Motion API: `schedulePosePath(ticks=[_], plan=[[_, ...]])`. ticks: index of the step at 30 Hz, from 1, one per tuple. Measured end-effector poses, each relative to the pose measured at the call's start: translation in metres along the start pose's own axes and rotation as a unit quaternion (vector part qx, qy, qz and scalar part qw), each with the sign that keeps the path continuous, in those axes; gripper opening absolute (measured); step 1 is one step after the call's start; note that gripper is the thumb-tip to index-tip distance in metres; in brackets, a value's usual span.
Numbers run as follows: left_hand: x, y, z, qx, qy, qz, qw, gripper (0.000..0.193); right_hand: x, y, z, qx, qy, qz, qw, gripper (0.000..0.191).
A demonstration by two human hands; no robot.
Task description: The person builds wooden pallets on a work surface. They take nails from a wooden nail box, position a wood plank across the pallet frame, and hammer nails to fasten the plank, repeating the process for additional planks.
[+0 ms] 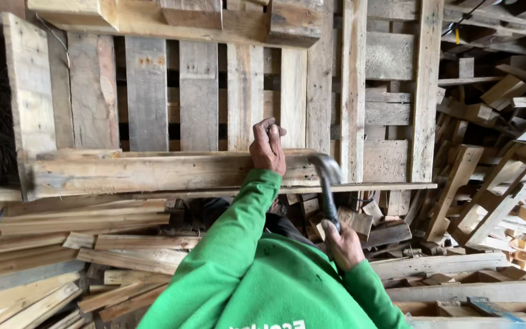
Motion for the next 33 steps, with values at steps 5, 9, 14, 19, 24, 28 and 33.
schedulePosePath(ticks=[5, 9, 14, 19, 24, 28, 33], plan=[[0.005, -0.006, 0.003, 0.020, 0.039, -0.031, 0.999, 0.021, -0.077, 0.024, 0.020, -0.036, 0.024, 0.021, 0.999, 0.038], [0.017, -0.001, 0.012, 0.004, 0.136, -0.233, 0.963, 0.024, -0.069, -0.002, 0.039, 0.070, -0.017, -0.014, 0.997, 0.039], [0.018, 0.075, 0.013, -0.047, 0.285, -0.415, 0.863, 0.011, 0.021, -0.070, 0.050, 0.156, 0.055, -0.007, 0.986, 0.039], [0.000, 0.216, -0.014, -0.131, 0.189, -0.528, 0.818, 0.012, 0.097, -0.176, 0.037, 0.313, 0.157, -0.110, 0.930, 0.044], [0.008, 0.321, -0.025, -0.168, 0.160, -0.581, 0.780, 0.013, 0.120, -0.275, 0.050, 0.365, 0.156, -0.101, 0.912, 0.042], [0.033, 0.375, -0.020, -0.220, 0.161, -0.600, 0.753, 0.014, 0.114, -0.303, 0.071, 0.352, 0.082, -0.184, 0.914, 0.040], [0.069, 0.417, -0.003, -0.304, 0.181, -0.517, 0.780, 0.014, 0.124, -0.277, 0.073, 0.306, 0.058, -0.238, 0.920, 0.047]])
Point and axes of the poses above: each hand's wrist, its own z-axis towards the middle knuckle, its own y-axis out of the back of the hand, x = y × z, the point moved 10 cm from there along z, towards the middle knuckle, and after that the axes turned 1 degree about y, right-handed, at the moved point
